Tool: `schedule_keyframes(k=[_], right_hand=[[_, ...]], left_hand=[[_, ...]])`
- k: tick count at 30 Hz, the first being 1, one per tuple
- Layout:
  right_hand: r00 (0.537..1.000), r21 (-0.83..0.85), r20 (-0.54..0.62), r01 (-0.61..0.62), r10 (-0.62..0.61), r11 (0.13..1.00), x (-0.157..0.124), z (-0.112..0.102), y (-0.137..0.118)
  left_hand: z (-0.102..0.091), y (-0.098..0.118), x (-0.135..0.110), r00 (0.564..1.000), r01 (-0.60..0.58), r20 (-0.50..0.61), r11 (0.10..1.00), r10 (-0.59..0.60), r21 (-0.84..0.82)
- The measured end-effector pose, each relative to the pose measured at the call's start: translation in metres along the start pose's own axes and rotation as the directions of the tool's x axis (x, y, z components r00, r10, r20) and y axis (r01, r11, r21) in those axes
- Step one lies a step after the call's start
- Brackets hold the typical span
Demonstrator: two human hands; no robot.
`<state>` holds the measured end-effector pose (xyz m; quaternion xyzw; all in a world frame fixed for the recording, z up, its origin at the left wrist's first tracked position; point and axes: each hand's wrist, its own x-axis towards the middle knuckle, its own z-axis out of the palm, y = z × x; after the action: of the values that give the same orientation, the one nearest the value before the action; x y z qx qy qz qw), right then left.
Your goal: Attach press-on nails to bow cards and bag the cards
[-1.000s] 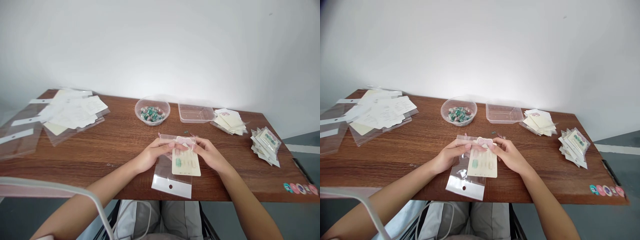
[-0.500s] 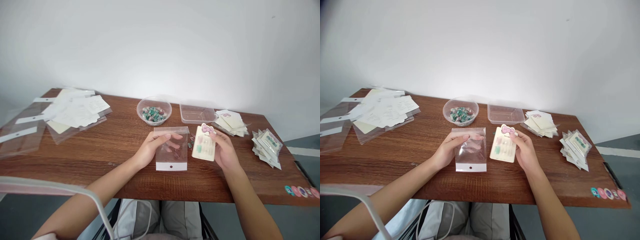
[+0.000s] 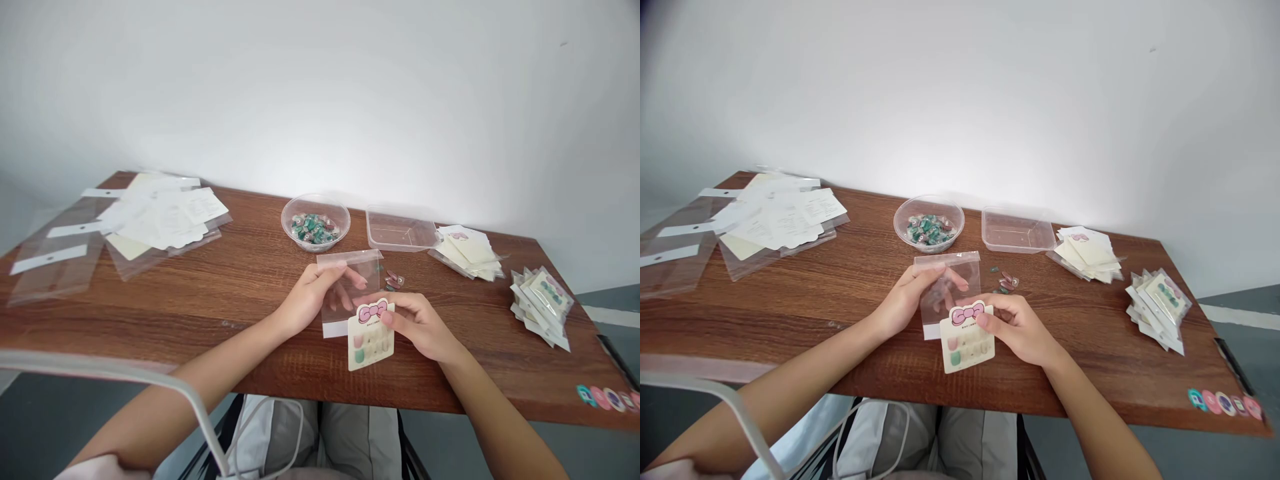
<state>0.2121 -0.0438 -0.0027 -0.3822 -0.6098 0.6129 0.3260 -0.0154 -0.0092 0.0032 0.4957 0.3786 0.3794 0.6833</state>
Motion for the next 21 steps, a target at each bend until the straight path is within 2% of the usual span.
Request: schedule_keyframes(k=[4, 7, 13, 21], right_hand=[[0.997, -0.038, -0.080, 0.021, -0.024, 0.999, -0.0001, -0.0009, 0.0059], [0.997, -0.073, -0.065, 0.027, -0.032, 0.997, -0.0007, -0.0026, 0.0067], [0.998, -0.219, -0.044, 0.038, -0.048, 0.975, -0.0016, -0.0023, 0.0070], [0.995, -0.279, -0.079, 0.035, -0.060, 0.960, -0.0032, -0.0033, 0.0101]], left_hand=[[0.0014, -0.0018, 0.0015, 1.000, -0.002, -0.013, 0.998, 0.002, 0.061], [0.0017, -0.0023, 0.0032, 0.999, -0.002, -0.051, 0.999, 0.004, 0.039], [-0.0022, 0.0003, 0.0057, 0.969, -0.087, -0.231, 0.996, 0.088, 0.012], [-0.0062, -0.0025, 0.0070, 0.948, -0.100, -0.307, 0.994, 0.081, -0.047]])
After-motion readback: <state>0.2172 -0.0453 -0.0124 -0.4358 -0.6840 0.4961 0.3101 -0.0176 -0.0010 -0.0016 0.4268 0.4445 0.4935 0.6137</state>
